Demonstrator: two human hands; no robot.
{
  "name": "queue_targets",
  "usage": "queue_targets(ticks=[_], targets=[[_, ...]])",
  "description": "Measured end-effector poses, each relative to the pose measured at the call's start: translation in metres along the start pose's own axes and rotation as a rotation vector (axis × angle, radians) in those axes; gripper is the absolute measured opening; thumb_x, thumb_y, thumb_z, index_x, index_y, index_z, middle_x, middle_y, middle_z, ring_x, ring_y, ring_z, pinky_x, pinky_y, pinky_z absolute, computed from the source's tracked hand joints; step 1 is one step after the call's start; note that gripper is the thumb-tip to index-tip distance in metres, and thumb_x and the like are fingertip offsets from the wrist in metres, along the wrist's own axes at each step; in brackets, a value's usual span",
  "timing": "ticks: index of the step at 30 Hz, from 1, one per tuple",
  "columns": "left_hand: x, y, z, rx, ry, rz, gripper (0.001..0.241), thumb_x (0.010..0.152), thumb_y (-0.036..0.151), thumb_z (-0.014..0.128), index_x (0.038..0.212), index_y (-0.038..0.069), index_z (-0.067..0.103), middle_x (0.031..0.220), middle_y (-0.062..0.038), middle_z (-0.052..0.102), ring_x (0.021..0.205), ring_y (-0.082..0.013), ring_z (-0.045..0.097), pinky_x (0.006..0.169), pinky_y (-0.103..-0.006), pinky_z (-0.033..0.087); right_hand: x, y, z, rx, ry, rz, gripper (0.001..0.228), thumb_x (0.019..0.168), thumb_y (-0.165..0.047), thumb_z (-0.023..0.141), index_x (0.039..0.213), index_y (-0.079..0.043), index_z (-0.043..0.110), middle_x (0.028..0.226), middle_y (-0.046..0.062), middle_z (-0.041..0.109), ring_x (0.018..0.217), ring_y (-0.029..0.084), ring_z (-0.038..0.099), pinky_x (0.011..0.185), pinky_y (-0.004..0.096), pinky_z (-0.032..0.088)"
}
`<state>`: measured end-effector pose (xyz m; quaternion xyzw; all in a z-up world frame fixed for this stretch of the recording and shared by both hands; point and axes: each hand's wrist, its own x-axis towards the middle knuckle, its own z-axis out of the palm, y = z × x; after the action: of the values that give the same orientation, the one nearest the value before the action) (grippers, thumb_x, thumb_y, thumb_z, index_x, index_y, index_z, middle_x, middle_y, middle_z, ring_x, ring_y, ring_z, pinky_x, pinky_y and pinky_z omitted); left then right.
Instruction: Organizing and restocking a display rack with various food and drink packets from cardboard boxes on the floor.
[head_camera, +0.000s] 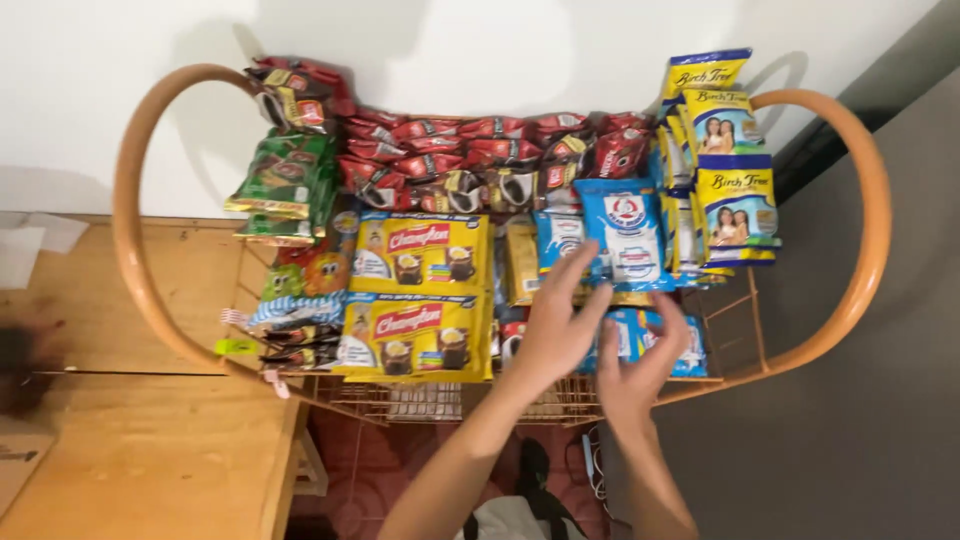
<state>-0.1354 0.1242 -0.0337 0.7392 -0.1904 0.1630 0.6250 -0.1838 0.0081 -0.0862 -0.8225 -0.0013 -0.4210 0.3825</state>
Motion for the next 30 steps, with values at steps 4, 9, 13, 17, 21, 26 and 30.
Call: queue_targets(ticks=[4, 9, 13, 17, 21, 26, 30], targets=[[-0.048, 0.011, -0.035, -0.041, -0.037, -0.003, 0.051, 0.100, 0.018, 0.064, 0.145, -0.001, 0.053, 0.148, -0.022, 0.057, 0.140, -0.0374, 0.055, 0.117, -0.0413, 0.042, -0.039, -0.025, 0.012, 0.263, -0.030, 0.088, 0.055, 0.096, -0.001, 0.068, 0.145, -0.001, 0.044, 0.142, 0.017, 0.052, 0.129, 0.026, 0.054, 0.102, 0.037, 0.048], [-0.085, 0.029, -0.075, -0.183, -0.128, -0.178, 0.049, 0.098, 0.016, 0.063, 0.144, 0.001, 0.055, 0.142, -0.016, 0.062, 0.132, -0.0281, 0.061, 0.107, -0.0352, 0.048, -0.079, -0.051, 0.010, 0.549, -0.098, 0.318, 0.048, 0.099, 0.001, 0.064, 0.143, -0.003, 0.045, 0.125, 0.010, 0.061, 0.101, 0.014, 0.059, 0.084, 0.027, 0.052], [-0.111, 0.025, -0.087, -0.258, -0.146, -0.180, 0.048, 0.100, 0.013, 0.064, 0.145, 0.000, 0.056, 0.142, -0.015, 0.061, 0.131, -0.0251, 0.061, 0.108, -0.0350, 0.049, -0.094, -0.072, 0.003, 0.569, -0.127, 0.348, 0.045, 0.099, -0.002, 0.062, 0.141, -0.004, 0.046, 0.119, 0.008, 0.064, 0.099, 0.013, 0.063, 0.084, 0.026, 0.054], [-0.142, 0.027, -0.105, -0.412, -0.138, -0.227, 0.044, 0.102, 0.014, 0.061, 0.144, 0.001, 0.057, 0.140, -0.013, 0.062, 0.128, -0.0228, 0.062, 0.107, -0.0358, 0.052, -0.115, -0.083, -0.003, 0.535, -0.163, 0.388, 0.041, 0.099, -0.003, 0.063, 0.138, -0.004, 0.051, 0.109, 0.006, 0.065, 0.097, 0.012, 0.062, 0.082, 0.026, 0.052], [-0.184, 0.020, -0.127, -0.372, -0.084, -0.302, 0.041, 0.102, 0.017, 0.060, 0.140, 0.003, 0.059, 0.142, -0.011, 0.063, 0.130, -0.0197, 0.061, 0.107, -0.0347, 0.051, -0.143, -0.090, -0.004, 0.622, -0.259, 0.340, 0.039, 0.098, -0.003, 0.064, 0.135, -0.003, 0.052, 0.104, 0.005, 0.065, 0.097, 0.011, 0.063, 0.085, 0.025, 0.054], [-0.255, 0.014, -0.149, -0.464, 0.087, -0.382, 0.039, 0.103, 0.017, 0.059, 0.139, 0.001, 0.059, 0.136, -0.012, 0.068, 0.126, -0.0219, 0.064, 0.106, -0.0346, 0.048, -0.174, -0.105, -0.029, 0.764, -0.433, 0.335, 0.039, 0.099, -0.003, 0.063, 0.137, -0.002, 0.051, 0.095, 0.004, 0.064, 0.087, 0.011, 0.062, 0.078, 0.025, 0.053], [-0.314, 0.009, -0.160, -0.475, 0.215, -0.501, 0.040, 0.103, 0.018, 0.058, 0.139, 0.001, 0.060, 0.132, -0.014, 0.070, 0.120, -0.0232, 0.066, 0.103, -0.0358, 0.050, -0.190, -0.116, -0.055, 0.832, -0.546, 0.340, 0.039, 0.100, -0.006, 0.061, 0.137, -0.001, 0.050, 0.087, 0.004, 0.067, 0.080, 0.010, 0.063, 0.072, 0.024, 0.052]])
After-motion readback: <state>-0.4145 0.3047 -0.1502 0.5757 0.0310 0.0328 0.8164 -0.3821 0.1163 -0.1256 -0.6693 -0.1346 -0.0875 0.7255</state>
